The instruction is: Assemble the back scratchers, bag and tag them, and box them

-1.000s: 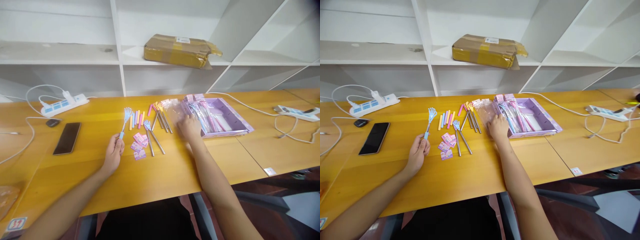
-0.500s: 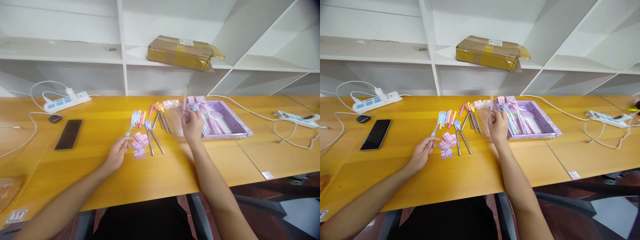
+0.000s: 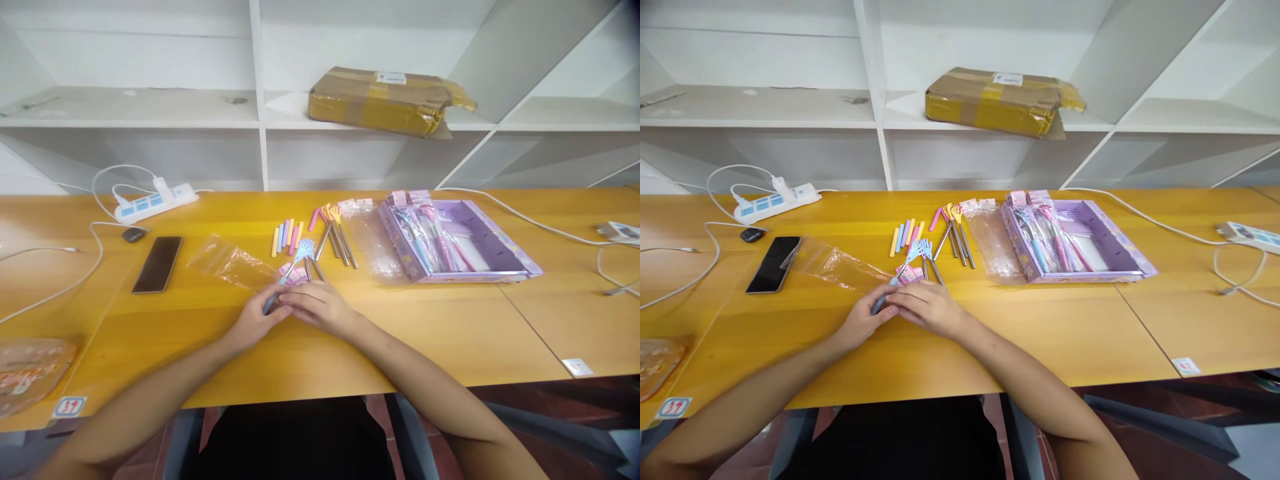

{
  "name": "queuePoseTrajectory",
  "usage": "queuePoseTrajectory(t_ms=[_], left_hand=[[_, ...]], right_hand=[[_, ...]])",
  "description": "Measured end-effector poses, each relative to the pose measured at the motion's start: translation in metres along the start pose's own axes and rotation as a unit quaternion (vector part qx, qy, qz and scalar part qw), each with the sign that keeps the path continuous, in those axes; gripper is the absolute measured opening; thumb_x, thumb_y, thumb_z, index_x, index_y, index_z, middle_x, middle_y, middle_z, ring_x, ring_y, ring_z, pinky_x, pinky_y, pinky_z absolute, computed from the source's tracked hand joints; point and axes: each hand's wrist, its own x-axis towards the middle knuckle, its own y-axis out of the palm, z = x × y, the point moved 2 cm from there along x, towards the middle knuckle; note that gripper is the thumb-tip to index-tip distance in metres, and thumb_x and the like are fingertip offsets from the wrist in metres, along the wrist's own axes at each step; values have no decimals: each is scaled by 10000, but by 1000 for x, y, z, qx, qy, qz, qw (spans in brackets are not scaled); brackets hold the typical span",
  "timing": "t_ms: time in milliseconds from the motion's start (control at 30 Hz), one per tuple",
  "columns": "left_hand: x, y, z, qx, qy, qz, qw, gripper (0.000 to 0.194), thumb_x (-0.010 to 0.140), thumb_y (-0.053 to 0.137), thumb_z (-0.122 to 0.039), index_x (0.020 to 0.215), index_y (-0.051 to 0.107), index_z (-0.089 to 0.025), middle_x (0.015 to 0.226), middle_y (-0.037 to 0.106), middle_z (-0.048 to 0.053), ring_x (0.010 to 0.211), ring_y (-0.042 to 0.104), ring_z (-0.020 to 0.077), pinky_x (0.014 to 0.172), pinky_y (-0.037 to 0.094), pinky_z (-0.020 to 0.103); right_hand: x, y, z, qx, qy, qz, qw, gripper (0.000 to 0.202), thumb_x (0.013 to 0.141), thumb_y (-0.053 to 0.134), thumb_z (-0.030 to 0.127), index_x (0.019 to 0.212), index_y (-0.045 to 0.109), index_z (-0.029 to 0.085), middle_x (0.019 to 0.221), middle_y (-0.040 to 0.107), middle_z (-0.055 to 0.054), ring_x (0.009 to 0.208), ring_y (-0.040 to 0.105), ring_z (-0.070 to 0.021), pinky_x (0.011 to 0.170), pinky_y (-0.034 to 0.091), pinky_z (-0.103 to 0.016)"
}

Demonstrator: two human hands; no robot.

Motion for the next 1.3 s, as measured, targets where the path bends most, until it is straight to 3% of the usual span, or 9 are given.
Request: queuePoseTrajectory(t_ms=[100, 200, 367, 467, 633, 733, 867, 1033, 1300], left_hand=[[2, -5, 0, 23, -7, -20, 1000, 259, 989, 667, -452, 1047, 737, -209, 987, 740, 53, 930, 688, 214, 893, 546, 340], [3, -8, 1, 65, -7, -13, 998, 253, 1001, 642, -441, 945, 722, -208, 914, 708, 32, 867, 656, 198, 860, 517, 323], [0, -4, 0, 87, 1, 48, 995, 261, 1003, 645, -455, 944, 723, -213, 956, 712, 33, 891, 653, 213, 915, 514, 354], [-2, -2, -6, 102, 37, 67, 992, 249, 996, 665, -438, 923, 747, -214, 970, 706, 54, 950, 654, 237, 955, 516, 387], [1, -24, -14, 38, 124, -135, 982, 244, 975, 714, -416, 848, 725, -208, 1053, 682, 83, 1047, 639, 237, 970, 519, 372], [7, -44, -8, -52, 109, -265, 957, 262, 951, 753, -450, 867, 697, -208, 999, 706, 64, 971, 664, 209, 881, 545, 334], [18, -59, -1, -138, 83, -348, 924, 354, 885, 817, -525, 953, 711, -193, 960, 731, 56, 884, 690, 189, 802, 586, 331], [24, -58, -6, -182, 87, -322, 925, 375, 845, 858, -516, 904, 684, -190, 891, 697, 21, 836, 686, 161, 780, 627, 336], [21, -52, -7, -209, 77, -271, 937, 362, 856, 860, -487, 855, 663, -183, 886, 711, 30, 813, 699, 162, 735, 646, 331]], right_hand=[[1, -4, -12, 84, 105, -82, 987, 135, 1070, 581, 302, 1120, 692, 243, 1008, 746, -83, 927, 708, -203, 849, 585, -362], [0, -2, -28, 205, 271, -150, 928, 216, 1037, 624, 451, 1083, 625, 240, 948, 666, -41, 790, 633, -170, 740, 558, -319], [-2, 16, -37, 421, 374, -15, 826, 490, 879, 745, 680, 1014, 653, 218, 802, 640, 11, 642, 575, -143, 623, 512, -289], [-2, 16, -36, 429, 394, -46, 812, 493, 874, 748, 688, 990, 683, 214, 751, 633, 9, 691, 597, -167, 684, 534, -313], [1, -14, -48, 383, 387, -272, 794, 452, 943, 638, 703, 937, 561, 257, 905, 601, -28, 847, 616, -192, 793, 566, -337], [0, -35, -56, 349, 392, -294, 799, 495, 993, 506, 746, 870, 449, 270, 829, 526, -15, 702, 545, -174, 620, 511, -303], [-4, -41, -48, 323, 380, -164, 851, 481, 1038, 464, 723, 921, 543, 263, 649, 418, 56, 476, 334, -132, 458, 291, -278], [-4, -28, -26, 196, 297, 7, 934, 471, 1096, 414, 640, 908, 592, 247, 646, 528, 36, 582, 503, -154, 637, 436, -299], [-6, -23, -25, 216, 301, 87, 925, 347, 1131, 412, 531, 1002, 561, 245, 641, 566, 69, 575, 578, -137, 682, 472, -278]])
